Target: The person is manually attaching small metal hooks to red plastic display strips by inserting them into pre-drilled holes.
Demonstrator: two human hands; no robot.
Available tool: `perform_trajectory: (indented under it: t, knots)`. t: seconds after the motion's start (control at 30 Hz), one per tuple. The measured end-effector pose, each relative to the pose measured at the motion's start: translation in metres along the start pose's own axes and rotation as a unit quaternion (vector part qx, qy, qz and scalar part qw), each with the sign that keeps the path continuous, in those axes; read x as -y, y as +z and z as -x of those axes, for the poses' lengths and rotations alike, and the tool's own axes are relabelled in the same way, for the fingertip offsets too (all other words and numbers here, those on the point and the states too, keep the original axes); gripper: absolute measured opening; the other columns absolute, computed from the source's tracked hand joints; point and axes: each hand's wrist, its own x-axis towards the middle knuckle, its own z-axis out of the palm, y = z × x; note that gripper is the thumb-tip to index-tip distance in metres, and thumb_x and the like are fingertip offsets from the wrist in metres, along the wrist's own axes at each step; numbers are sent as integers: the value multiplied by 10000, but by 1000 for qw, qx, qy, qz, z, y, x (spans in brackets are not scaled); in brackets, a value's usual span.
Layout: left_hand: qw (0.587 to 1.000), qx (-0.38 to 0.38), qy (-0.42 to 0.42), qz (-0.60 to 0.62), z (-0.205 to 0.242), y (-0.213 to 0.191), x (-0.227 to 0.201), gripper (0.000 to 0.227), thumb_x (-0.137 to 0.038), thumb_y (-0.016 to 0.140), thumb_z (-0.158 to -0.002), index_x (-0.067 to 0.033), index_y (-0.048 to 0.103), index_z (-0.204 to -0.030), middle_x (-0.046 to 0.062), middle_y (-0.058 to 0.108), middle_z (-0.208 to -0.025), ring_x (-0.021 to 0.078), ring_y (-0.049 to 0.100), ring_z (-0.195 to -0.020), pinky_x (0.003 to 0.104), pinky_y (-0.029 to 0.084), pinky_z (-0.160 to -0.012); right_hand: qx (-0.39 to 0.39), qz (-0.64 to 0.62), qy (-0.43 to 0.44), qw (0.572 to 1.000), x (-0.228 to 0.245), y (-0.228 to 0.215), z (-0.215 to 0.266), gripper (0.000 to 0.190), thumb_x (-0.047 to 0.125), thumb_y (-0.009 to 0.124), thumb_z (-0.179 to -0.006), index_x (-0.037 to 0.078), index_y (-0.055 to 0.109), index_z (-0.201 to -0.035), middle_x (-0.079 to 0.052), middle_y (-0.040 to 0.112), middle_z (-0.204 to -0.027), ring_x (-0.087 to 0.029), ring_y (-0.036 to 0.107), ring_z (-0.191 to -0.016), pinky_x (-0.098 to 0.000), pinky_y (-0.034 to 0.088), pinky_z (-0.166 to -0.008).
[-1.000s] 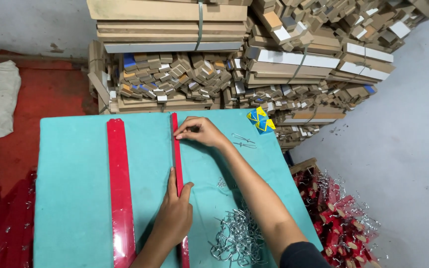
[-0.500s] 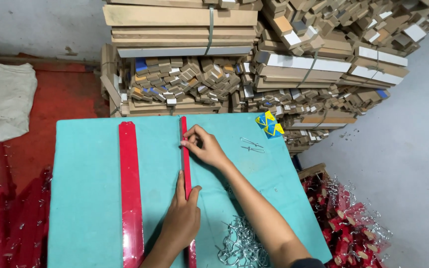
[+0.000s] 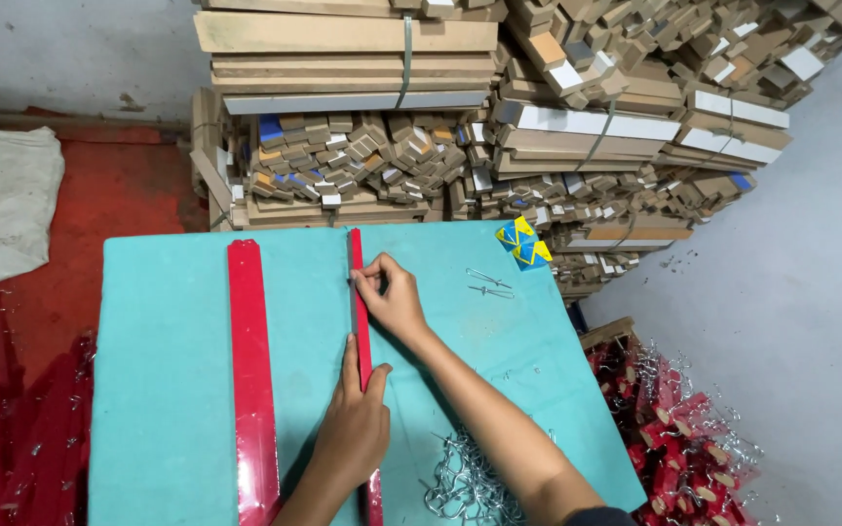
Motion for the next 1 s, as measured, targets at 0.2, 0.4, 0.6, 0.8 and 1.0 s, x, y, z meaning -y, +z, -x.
perform_trajectory:
  t: [0.2,0.4,0.6,0.8,1.0]
  knots:
    - [1000,21,-14,-1,1,-7,-7,463,-42,479,-952,-150,473,-1402,261,-47,-1708,446,300,-1482,505,478,-995,247,-7,-58,967,9,-52,-43,142,201,765,-925,130,764,-1049,-42,735,-1040,-177,676,-985,-308,526,-877]
    - [998,-44,41,3,-2,13,12,511,13,474,-875,-104,497,-1372,333,9,-1679,503,329,-1447,505,444,-999,76,-8,-70,995,-1,-17,-24,320,192,796,-895,158,536,-712,44,581,-712,-94,507,-687,-297,428,-837]
    - [1000,-21,19,9,0,5,6,499,3,461,-902,-133,482,-1381,293,-17,-1695,461,317,-1473,491,473,-958,12,54,-7,998,3,-2,-5,264,213,738,-956,137,542,-796,49,550,-675,-88,498,-623,-272,417,-638]
    - [1000,-3,10,6,0,5,2,442,-12,459,-931,-122,476,-1359,302,-48,-1692,461,225,-1520,498,428,-1054,265,-30,-40,963,12,-52,-45,141,191,755,-937,126,768,-1061,-20,712,-1005,-133,642,-915,-285,521,-862]
    - [1000,14,-13,4,-1,-1,-1,451,-6,446,-932,-129,462,-1366,287,-54,-1700,445,266,-1501,501,455,-1013,170,-6,-46,984,-6,-30,-39,191,250,810,-881,162,681,-771,28,577,-795,-115,530,-757,-274,454,-736]
